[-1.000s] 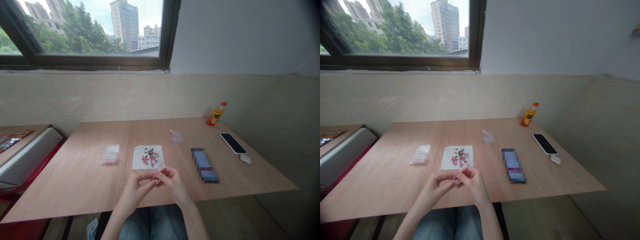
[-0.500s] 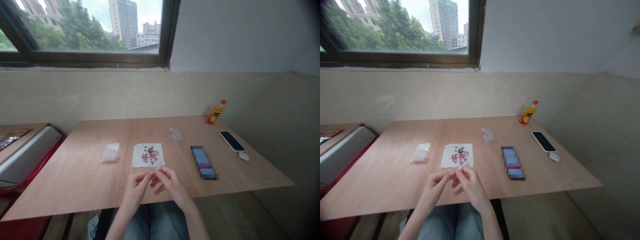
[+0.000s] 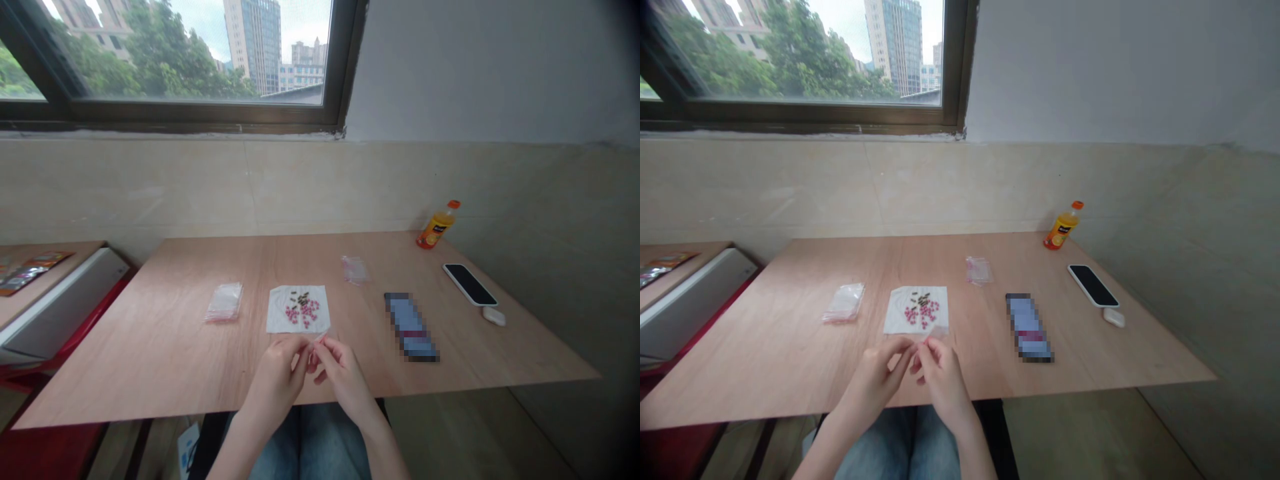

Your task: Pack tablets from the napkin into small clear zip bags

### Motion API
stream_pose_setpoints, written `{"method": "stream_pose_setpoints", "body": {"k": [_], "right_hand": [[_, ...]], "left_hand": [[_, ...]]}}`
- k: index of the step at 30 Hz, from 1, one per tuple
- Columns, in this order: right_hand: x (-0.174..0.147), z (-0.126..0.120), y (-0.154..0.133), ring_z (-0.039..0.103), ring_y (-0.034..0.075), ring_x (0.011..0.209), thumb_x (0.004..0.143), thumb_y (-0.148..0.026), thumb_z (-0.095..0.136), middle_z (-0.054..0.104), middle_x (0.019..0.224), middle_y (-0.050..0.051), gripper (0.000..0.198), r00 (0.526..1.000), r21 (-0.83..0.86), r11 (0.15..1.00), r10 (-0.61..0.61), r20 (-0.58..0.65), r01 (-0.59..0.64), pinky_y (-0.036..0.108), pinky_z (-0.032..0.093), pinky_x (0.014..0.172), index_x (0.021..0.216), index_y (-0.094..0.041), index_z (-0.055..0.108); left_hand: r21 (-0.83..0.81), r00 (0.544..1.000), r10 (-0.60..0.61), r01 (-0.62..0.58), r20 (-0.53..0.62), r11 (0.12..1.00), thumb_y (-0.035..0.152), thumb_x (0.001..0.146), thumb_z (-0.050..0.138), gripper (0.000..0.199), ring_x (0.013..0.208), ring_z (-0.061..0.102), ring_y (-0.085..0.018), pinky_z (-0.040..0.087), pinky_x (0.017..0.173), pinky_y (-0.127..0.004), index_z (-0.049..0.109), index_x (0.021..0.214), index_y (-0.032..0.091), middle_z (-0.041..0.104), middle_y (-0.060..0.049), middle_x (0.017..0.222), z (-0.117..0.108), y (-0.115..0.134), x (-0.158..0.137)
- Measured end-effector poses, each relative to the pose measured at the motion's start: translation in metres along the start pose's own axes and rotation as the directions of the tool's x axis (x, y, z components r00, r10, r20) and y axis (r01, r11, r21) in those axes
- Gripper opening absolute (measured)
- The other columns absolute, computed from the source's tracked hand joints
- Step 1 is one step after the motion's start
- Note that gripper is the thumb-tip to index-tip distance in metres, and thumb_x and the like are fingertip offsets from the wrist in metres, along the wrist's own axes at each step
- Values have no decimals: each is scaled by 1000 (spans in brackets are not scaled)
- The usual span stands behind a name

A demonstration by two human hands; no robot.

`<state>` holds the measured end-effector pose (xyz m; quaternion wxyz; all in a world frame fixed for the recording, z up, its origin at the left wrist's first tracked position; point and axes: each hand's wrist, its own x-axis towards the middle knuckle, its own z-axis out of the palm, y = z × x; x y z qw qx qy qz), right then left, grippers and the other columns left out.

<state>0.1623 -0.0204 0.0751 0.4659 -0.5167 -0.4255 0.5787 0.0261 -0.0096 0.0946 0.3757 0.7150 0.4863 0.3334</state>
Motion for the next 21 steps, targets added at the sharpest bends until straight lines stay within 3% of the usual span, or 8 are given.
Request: {"method": "stream_pose_setpoints", "body": {"k": [4, 9, 13, 18, 21], "right_hand": [[1, 7, 0, 57, 16, 64, 84, -55, 53, 59, 69, 2, 39, 998, -56, 997, -60, 5, 60, 25, 46, 55, 71, -19, 58], [3, 9, 3, 57, 17, 62, 85, -54, 52, 60, 64, 3, 40, 992, -185, 976, -121, -43, 111, 27, 46, 56, 64, -19, 56], [0, 9, 7, 54, 16, 56, 84, -50, 52, 58, 57, 2, 39, 987, -274, 955, -144, -77, 118, 26, 43, 54, 61, -19, 55], [-3, 4, 8, 53, 15, 54, 85, -43, 48, 56, 54, 1, 35, 987, -318, 943, -129, -94, 93, 24, 39, 52, 61, -18, 54], [-3, 2, 8, 52, 14, 53, 84, -35, 47, 55, 53, 0, 31, 992, -377, 923, -108, -73, 73, 25, 37, 53, 57, -19, 49]], "left_hand": [[-35, 984, -82, 77, -159, 996, 33, 88, 50, 19, 68, 60, -20, 42, 62, -27, 62, 78, 22, 64, -6, 72, 14, -8, -3], [18, 975, -91, 97, -204, 995, 32, 89, 47, 19, 65, 61, -20, 42, 60, -28, 59, 78, 23, 64, -6, 71, 21, -13, -4], [21, 948, -94, 106, -303, 994, 34, 91, 44, 22, 66, 62, -19, 43, 62, -28, 57, 78, 22, 65, -4, 73, 21, -14, -1], [-36, 984, -40, 34, -173, 999, 26, 90, 46, 10, 71, 63, -16, 46, 65, -25, 52, 84, 20, 65, -1, 78, 19, -16, 3], [42, 986, 23, -17, -164, 999, 14, 87, 46, 11, 66, 62, -14, 46, 61, -23, 51, 79, 20, 63, 1, 71, 18, -19, 4]]}}
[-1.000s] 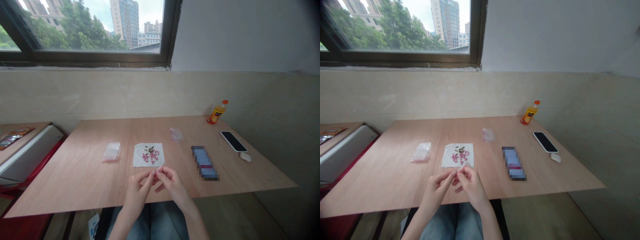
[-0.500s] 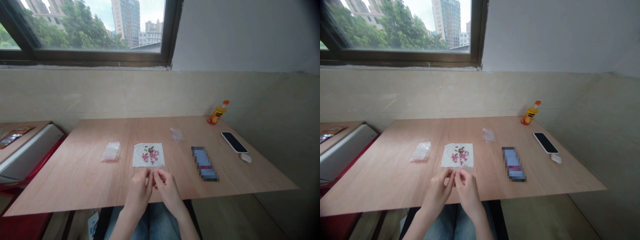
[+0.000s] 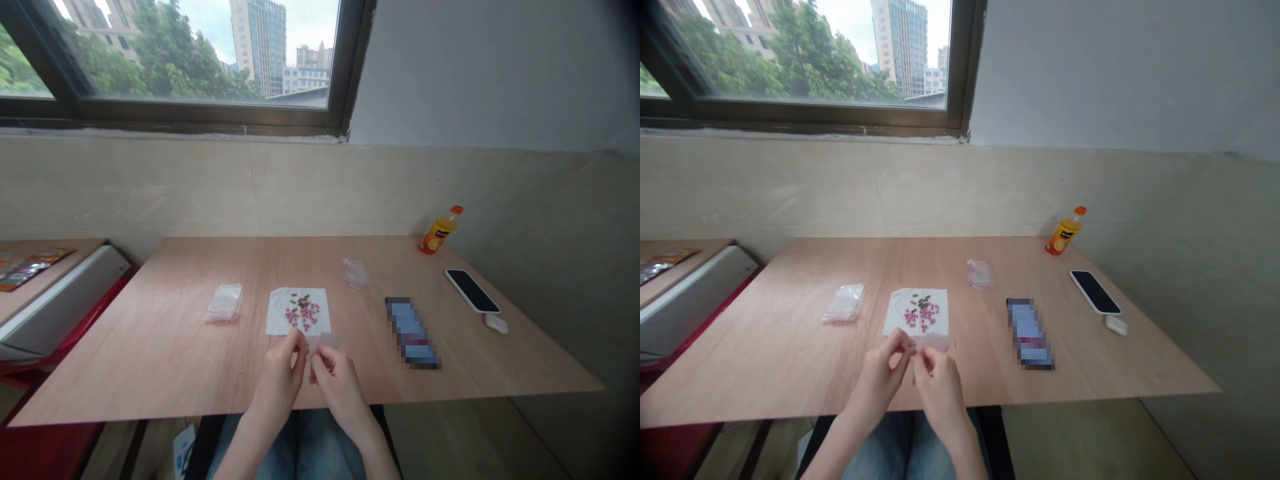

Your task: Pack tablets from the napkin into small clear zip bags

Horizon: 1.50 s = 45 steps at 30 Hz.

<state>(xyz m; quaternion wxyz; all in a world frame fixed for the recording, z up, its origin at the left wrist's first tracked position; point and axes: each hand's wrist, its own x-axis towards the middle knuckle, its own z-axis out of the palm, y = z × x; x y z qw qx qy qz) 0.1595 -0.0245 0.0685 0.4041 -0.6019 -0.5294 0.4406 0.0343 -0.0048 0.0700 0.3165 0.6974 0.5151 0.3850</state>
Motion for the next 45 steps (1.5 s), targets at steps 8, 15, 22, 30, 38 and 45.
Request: {"method": "stream_pose_setpoints", "body": {"k": [8, 15, 22, 30, 38, 45], "right_hand": [[-1, 21, 6, 53, 13, 46, 75, -55, 53, 54, 51, 0, 40, 961, 339, 900, 268, 67, -275, 23, 39, 43, 60, -18, 51], [9, 12, 9, 50, 5, 37, 77, -69, 52, 61, 64, 0, 57, 774, 675, 380, 296, 560, -633, 12, 26, 29, 83, -14, 63], [28, 3, 24, 39, 1, 33, 74, -45, 72, 68, 69, 2, 36, 803, 768, 235, 162, 574, -596, 10, 17, 26, 86, -12, 64], [62, 2, 31, 49, 4, 41, 76, -24, 70, 73, 83, 5, 18, 889, 876, 223, 278, 363, -427, 10, 31, 31, 92, -17, 64], [136, -15, 48, 52, 6, 42, 70, -18, 73, 65, 62, -1, 13, 929, 792, 548, 364, 63, -268, 14, 41, 38, 76, -17, 62], [155, 1, 71, 48, 10, 44, 56, -33, 81, 57, 54, -3, 31, 949, 491, 867, 223, -221, -90, 20, 35, 39, 69, -18, 57]], "left_hand": [[272, 969, 243, -223, -43, 936, 1, 82, 43, 36, 90, 68, -20, 56, 78, -32, 68, 99, 19, 72, -8, 101, -5, -13, 1], [327, 939, 345, -324, -5, 888, 4, 79, 55, 28, 90, 67, -22, 58, 75, -35, 68, 100, 17, 71, -10, 101, -1, -18, -2], [253, 916, 387, -400, 101, 881, -1, 75, 55, 45, 102, 64, -24, 52, 88, -43, 61, 114, 21, 69, -9, 111, -8, -20, 6], [-314, 975, -78, 8, -210, 949, 24, 87, 50, 14, 118, 57, -23, 43, 102, -43, 54, 100, 19, 62, -12, 120, 13, -31, 30], [29, 976, -199, 203, -89, 979, 30, 76, 57, 59, 133, 42, -33, 31, 109, -50, 42, 130, 10, 48, -23, 138, 35, -85, 58], [375, 977, -204, 167, 61, 912, 45, 77, 56, 85, 145, 12, -34, 14, 116, -54, 23, 145, 6, 20, -25, 154, 43, -96, 58]]}}
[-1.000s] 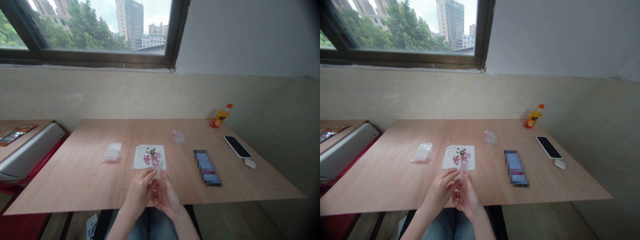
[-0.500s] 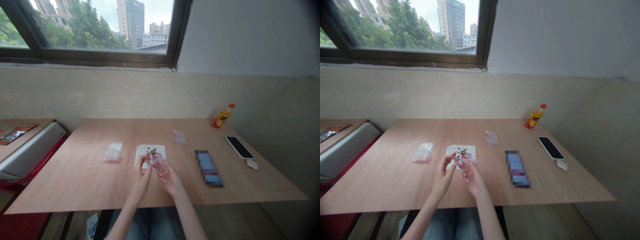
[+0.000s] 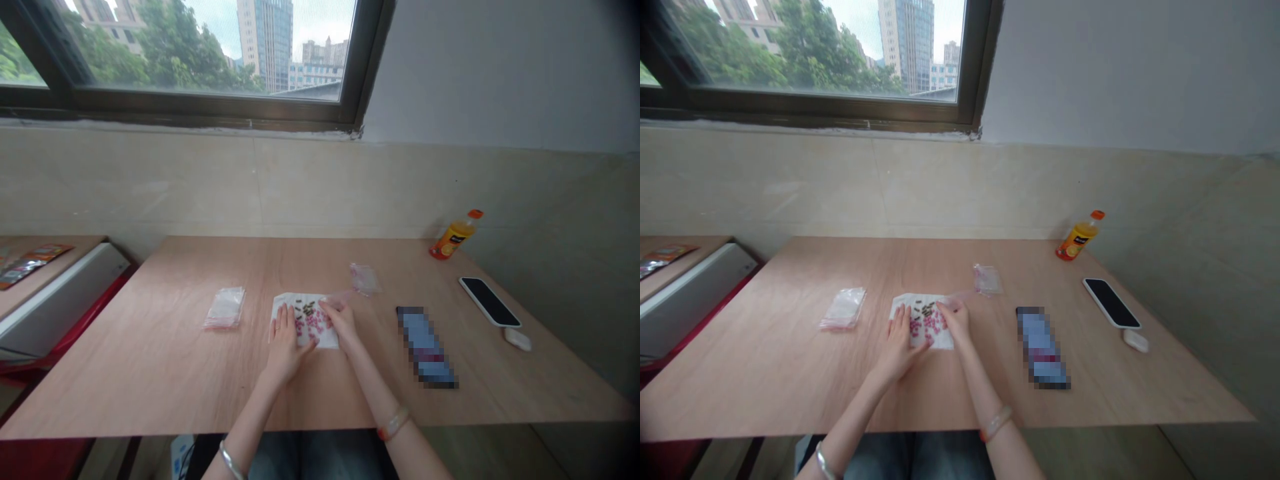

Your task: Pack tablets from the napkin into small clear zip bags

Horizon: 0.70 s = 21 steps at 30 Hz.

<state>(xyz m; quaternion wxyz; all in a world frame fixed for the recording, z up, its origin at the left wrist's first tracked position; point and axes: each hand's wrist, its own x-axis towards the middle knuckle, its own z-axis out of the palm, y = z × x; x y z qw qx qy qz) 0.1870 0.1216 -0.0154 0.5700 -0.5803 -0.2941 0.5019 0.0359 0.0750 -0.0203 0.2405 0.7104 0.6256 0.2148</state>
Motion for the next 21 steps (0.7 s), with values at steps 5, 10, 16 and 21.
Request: {"method": "stream_pose_setpoints", "body": {"k": [5, 10, 16, 21], "right_hand": [[0, 6, 19, 60, 19, 70, 57, -33, 77, 64, 75, 3, 31, 962, -362, 902, -270, -50, 234, 32, 49, 67, 78, -18, 60], [-2, 5, 24, 59, 21, 78, 63, -30, 71, 63, 84, 5, 26, 931, -470, 814, -363, 46, 341, 37, 47, 79, 84, -18, 62], [-4, 5, 20, 59, 21, 78, 62, -30, 72, 64, 84, 6, 27, 937, -430, 841, -348, 38, 329, 35, 47, 76, 84, -18, 62], [-6, -1, 6, 58, 18, 63, 57, -25, 74, 65, 73, 2, 35, 973, -264, 937, -231, 26, 229, 29, 46, 60, 88, -19, 61]], "left_hand": [[104, 999, -22, 18, 42, 994, 41, 76, 56, 87, 145, 12, -33, 13, 117, -51, 20, 146, 3, 18, -26, 154, 1, -2, 0], [108, 998, -28, 22, 56, 994, 40, 76, 56, 88, 146, 12, -32, 12, 117, -50, 20, 146, 1, 18, -26, 154, 2, -6, 0], [47, 998, -15, 12, 63, 999, 40, 76, 58, 88, 145, 12, -33, 11, 117, -52, 20, 146, 3, 18, -27, 154, 3, -8, -1], [-209, 1000, 23, -26, -20, 978, 47, 77, 62, 85, 145, 17, -32, 17, 116, -52, 25, 145, 11, 23, -23, 154, -8, -13, 8]]}}
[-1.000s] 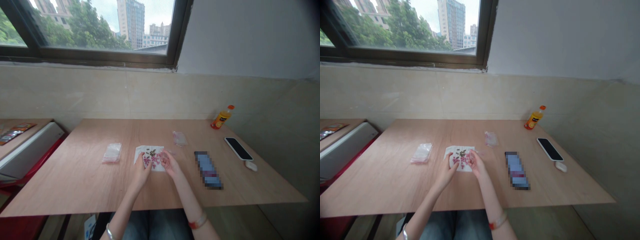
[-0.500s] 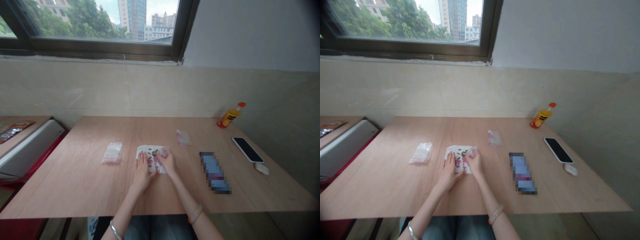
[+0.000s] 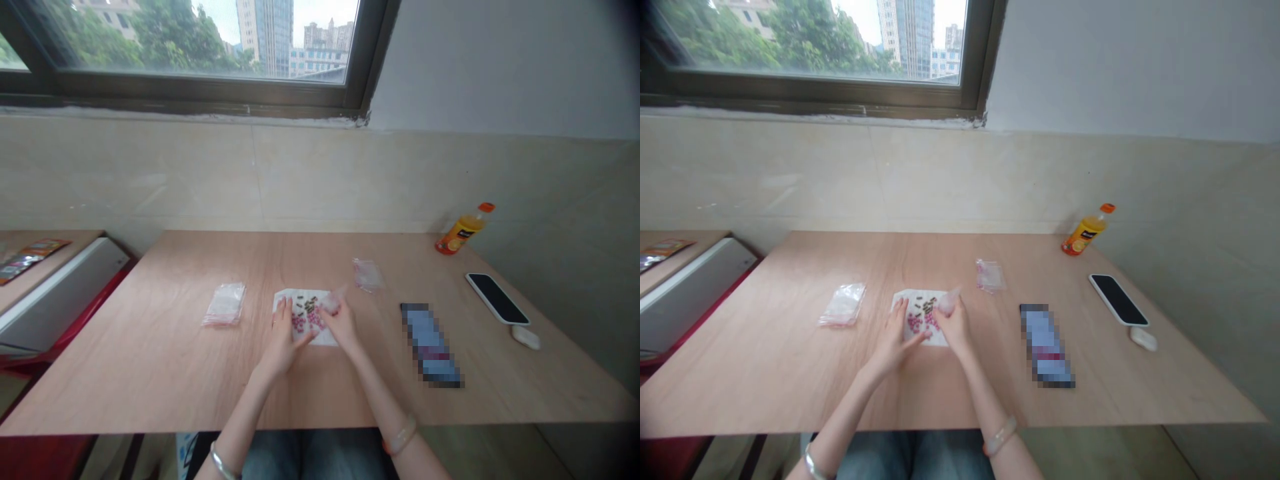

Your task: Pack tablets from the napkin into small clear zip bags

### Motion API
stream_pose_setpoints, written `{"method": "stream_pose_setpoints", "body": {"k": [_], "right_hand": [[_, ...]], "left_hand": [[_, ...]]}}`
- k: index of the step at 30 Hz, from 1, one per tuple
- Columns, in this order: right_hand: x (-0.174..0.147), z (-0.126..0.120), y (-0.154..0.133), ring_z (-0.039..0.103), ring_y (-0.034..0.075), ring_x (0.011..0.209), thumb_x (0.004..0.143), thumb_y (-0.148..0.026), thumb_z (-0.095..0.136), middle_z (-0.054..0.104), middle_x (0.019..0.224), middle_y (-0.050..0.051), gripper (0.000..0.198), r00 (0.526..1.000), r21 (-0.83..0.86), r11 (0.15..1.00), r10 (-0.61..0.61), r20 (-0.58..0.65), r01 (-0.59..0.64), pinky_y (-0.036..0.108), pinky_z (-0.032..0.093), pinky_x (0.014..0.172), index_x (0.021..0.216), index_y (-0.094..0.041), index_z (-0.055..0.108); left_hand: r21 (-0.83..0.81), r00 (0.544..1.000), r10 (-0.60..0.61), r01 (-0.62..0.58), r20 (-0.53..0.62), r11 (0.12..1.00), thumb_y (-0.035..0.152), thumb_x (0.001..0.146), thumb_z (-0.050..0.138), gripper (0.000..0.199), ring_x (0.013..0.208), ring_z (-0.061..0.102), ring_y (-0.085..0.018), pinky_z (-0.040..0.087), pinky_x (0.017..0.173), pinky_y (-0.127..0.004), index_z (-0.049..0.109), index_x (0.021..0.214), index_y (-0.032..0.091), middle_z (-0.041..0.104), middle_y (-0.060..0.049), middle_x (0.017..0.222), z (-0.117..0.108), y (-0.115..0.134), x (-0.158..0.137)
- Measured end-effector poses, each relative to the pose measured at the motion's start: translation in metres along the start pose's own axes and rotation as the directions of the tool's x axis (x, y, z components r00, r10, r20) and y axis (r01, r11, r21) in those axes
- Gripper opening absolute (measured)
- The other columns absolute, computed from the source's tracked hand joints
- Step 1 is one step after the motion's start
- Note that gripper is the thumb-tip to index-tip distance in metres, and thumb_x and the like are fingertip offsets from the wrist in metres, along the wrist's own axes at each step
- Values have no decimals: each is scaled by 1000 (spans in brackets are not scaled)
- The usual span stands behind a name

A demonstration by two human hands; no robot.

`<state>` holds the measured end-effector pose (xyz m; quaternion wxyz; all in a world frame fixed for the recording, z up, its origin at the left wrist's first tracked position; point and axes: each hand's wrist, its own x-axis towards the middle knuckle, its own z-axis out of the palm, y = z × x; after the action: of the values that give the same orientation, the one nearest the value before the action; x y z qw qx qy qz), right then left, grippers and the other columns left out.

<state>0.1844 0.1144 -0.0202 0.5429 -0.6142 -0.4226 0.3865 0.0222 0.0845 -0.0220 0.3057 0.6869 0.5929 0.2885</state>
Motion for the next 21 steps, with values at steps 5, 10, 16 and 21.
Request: {"method": "stream_pose_setpoints", "body": {"k": [5, 10, 16, 21], "right_hand": [[-4, -12, -36, 51, 10, 48, 61, -21, 65, 68, 80, 2, 33, 983, 167, 974, 136, 123, -155, 22, 37, 43, 94, -18, 62], [-24, 5, -78, 54, 9, 46, 71, -32, 65, 64, 65, 1, 31, 775, 295, 858, 170, 609, -420, 19, 35, 42, 95, -13, 64], [-29, 58, -73, 57, 9, 47, 64, -25, 74, 60, 56, -3, 24, 770, 328, 819, 200, 606, -471, 17, 40, 42, 78, -16, 56], [-30, 118, -62, 59, 11, 50, 67, -17, 70, 64, 62, -1, 26, 825, 359, 822, 217, 522, -443, 21, 48, 47, 83, -18, 50]], "left_hand": [[-355, 988, -103, 55, -116, 933, 49, 84, 55, 62, 133, 43, -29, 38, 106, -45, 44, 135, 15, 46, -18, 142, -28, 13, 18], [-574, 978, -134, 201, 157, 794, 50, 81, 58, 49, 104, 65, -25, 50, 87, -34, 65, 111, 13, 69, -14, 112, -65, 30, 24], [-579, 964, -266, 232, 28, 782, 43, 62, 76, 35, 71, 68, -20, 50, 66, -28, 70, 78, 13, 72, -7, 71, -105, 7, 19], [-608, 922, -379, 261, -71, 750, 49, 58, 77, 44, 66, 68, -18, 48, 55, -23, 64, 82, 14, 70, -5, 69, -128, -17, 11]]}}
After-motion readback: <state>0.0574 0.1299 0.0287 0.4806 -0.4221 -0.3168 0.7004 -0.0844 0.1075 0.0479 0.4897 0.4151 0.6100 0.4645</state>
